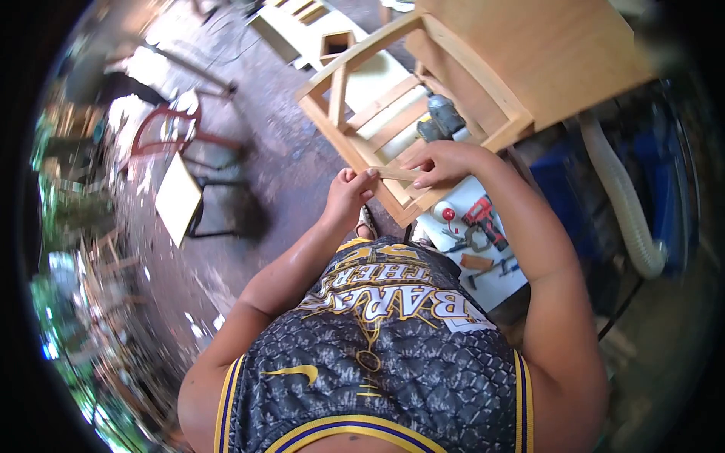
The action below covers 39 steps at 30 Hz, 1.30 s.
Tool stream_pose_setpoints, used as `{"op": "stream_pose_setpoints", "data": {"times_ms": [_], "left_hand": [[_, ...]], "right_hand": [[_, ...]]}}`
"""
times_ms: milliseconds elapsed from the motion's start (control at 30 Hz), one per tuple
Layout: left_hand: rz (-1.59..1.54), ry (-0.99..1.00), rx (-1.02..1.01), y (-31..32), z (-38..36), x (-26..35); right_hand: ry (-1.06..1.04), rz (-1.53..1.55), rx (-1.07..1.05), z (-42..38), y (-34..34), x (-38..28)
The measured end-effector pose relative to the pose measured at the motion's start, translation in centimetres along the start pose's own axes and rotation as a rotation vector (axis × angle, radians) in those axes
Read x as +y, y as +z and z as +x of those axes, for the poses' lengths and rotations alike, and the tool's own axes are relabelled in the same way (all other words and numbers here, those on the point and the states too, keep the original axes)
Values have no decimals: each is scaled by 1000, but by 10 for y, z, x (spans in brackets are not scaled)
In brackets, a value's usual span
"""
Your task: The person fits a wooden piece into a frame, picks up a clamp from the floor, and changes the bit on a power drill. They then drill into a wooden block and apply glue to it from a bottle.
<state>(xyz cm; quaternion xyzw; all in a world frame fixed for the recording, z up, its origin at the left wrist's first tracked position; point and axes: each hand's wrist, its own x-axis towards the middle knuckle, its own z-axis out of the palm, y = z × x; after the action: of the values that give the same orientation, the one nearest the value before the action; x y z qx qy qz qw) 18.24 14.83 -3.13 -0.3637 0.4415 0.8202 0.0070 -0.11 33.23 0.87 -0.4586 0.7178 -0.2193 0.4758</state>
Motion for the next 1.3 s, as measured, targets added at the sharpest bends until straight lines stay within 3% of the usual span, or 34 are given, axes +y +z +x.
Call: {"op": "stream_pose_setpoints", "data": {"times_ms": [133,200,300,333,400,467,533,600,667,733,800,833,867,933,1000,1067,1133,1200,1233,1300], "left_hand": [[79,-94,-128,-11,9,9],[105,-148,-264,-28,18,13],[311,-48,-306,-46,30,31],[381,25,-276,-51,34,37],[431,204,-266,-65,51,43],[429,339,-259,-61,51,57],[452,476,-274,-47,42,67],[401,281,-217,-37,14,75],[525,328,-236,-28,-8,71],[630,348,-216,-9,-35,63],[809,374,-239,9,-62,56],[923,499,-316,-1,-65,49],[926,512,-320,1,-68,42],[982,307,-353,9,-91,33],[1049,216,-401,31,-107,29],[925,175,-487,69,-111,10],[782,166,-576,101,-103,-8],[611,-42,-637,127,-85,-31],[686,-1,-690,139,-72,-45],[835,18,-693,160,-58,-69]], "right_hand": [[104,63,-73,1,-1,-9],[53,61,25,-11,-5,-29],[117,-35,589,-43,12,-31],[47,-73,897,-62,22,-37],[53,64,1315,-102,50,-41],[214,316,1507,-125,101,5],[535,627,1376,-128,155,79],[679,930,980,-88,224,192],[984,473,968,-36,258,270],[995,579,787,-24,224,259],[1117,465,835,0,206,262],[1129,533,911,44,231,318],[1122,535,924,45,223,329],[1159,332,1080,52,223,315],[1068,378,1007,18,204,265],[412,339,1679,8,207,245],[129,778,1486,-57,188,148],[-204,710,1343,-111,186,77],[-206,705,1343,-116,187,79],[-123,296,1608,-121,200,93]]}}
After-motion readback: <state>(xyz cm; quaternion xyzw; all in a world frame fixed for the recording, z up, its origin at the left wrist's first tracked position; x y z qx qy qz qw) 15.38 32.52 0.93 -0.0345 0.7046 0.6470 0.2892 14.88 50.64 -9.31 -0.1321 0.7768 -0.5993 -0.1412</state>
